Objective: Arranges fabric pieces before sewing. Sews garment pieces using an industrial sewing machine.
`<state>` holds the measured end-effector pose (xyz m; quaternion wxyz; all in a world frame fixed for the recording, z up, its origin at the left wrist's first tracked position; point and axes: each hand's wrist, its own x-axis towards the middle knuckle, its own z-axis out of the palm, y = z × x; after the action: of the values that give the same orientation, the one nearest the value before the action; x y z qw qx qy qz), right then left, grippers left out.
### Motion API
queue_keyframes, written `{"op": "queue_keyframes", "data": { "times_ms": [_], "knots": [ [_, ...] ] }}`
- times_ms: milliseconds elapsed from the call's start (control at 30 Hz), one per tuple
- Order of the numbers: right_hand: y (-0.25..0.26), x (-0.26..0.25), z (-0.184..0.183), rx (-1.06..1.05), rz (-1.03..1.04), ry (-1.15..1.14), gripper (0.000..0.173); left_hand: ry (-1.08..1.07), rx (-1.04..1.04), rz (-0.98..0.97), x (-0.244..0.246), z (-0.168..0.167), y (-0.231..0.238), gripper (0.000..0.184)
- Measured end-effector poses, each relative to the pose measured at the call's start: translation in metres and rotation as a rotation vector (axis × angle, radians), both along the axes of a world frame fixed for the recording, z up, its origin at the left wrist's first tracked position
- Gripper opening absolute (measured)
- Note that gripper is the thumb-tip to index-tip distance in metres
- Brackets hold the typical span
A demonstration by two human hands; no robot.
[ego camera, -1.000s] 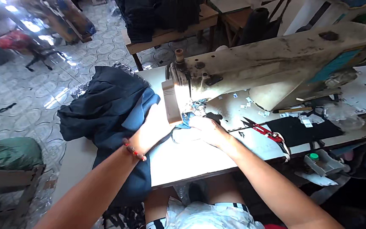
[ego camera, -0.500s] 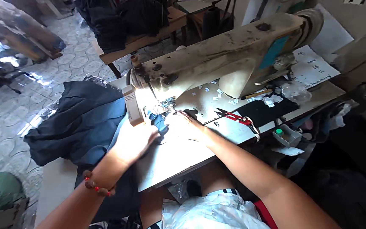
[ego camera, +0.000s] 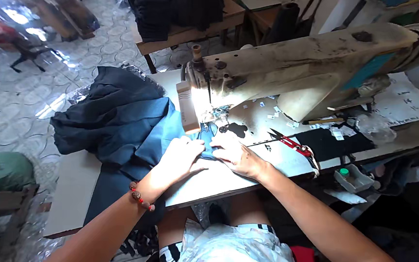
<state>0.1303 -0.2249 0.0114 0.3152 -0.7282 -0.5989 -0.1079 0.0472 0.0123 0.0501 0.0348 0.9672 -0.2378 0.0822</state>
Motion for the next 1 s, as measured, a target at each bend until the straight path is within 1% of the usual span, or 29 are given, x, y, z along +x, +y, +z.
{"op": "queue_keyframes", "data": {
  "times_ms": [100,200,300,367,433,500,567,633,700,733,800,867,933,967,1000],
  "knots": [
    [0.0,-0.006,-0.005,-0.007,-0.012,0.082,0.021,0.023,-0.036,0.029,-0.004,-0.006,-0.004,0.059],
    [0.003,0.0,-0.005,-0.01,-0.027,0.067,0.022,0.048,-0.069,0.059,0.003,-0.003,-0.004,0.052],
    [0.01,0.013,-0.004,0.012,-0.047,0.048,0.021,0.099,-0.027,0.114,0.017,0.002,0.0,0.047],
    [0.015,0.021,-0.004,0.005,-0.056,0.06,0.017,0.119,-0.022,0.164,0.019,0.011,0.006,0.038],
    [0.019,0.027,-0.003,-0.004,-0.068,0.085,0.014,0.104,-0.053,0.2,0.012,0.032,0.009,0.031],
    [0.023,0.03,-0.001,-0.003,-0.09,0.114,0.014,0.045,-0.061,0.144,0.005,0.053,0.015,0.028],
    [0.023,0.031,0.0,-0.002,-0.108,0.154,0.015,0.045,-0.035,0.01,0.011,0.06,0.021,0.02],
    [0.024,0.032,0.001,0.018,-0.088,0.195,0.016,0.143,0.019,-0.121,0.024,0.058,0.01,0.029],
    [0.024,0.036,-0.002,0.039,-0.029,0.179,0.019,0.243,0.067,-0.202,0.019,0.053,-0.012,0.03],
    [0.023,0.036,-0.002,0.031,-0.003,0.148,0.02,0.276,0.09,-0.206,0.014,0.047,-0.021,0.03],
    [0.018,0.028,-0.002,0.01,0.026,0.063,0.02,0.216,0.096,-0.22,0.005,0.031,-0.031,0.028],
    [0.01,0.011,-0.002,0.009,0.043,0.013,0.018,0.144,0.064,-0.225,-0.001,0.022,-0.032,0.024],
    [0.004,-0.001,-0.004,0.012,0.047,0.018,0.019,0.111,0.062,-0.232,0.0,0.021,-0.027,0.021],
    [0.001,-0.003,-0.005,0.011,0.041,0.025,0.018,0.093,0.062,-0.217,0.002,0.023,-0.023,0.023],
    [0.0,-0.004,-0.004,0.009,0.031,0.028,0.018,0.079,0.059,-0.178,0.003,0.025,-0.02,0.028]
  ]
}}
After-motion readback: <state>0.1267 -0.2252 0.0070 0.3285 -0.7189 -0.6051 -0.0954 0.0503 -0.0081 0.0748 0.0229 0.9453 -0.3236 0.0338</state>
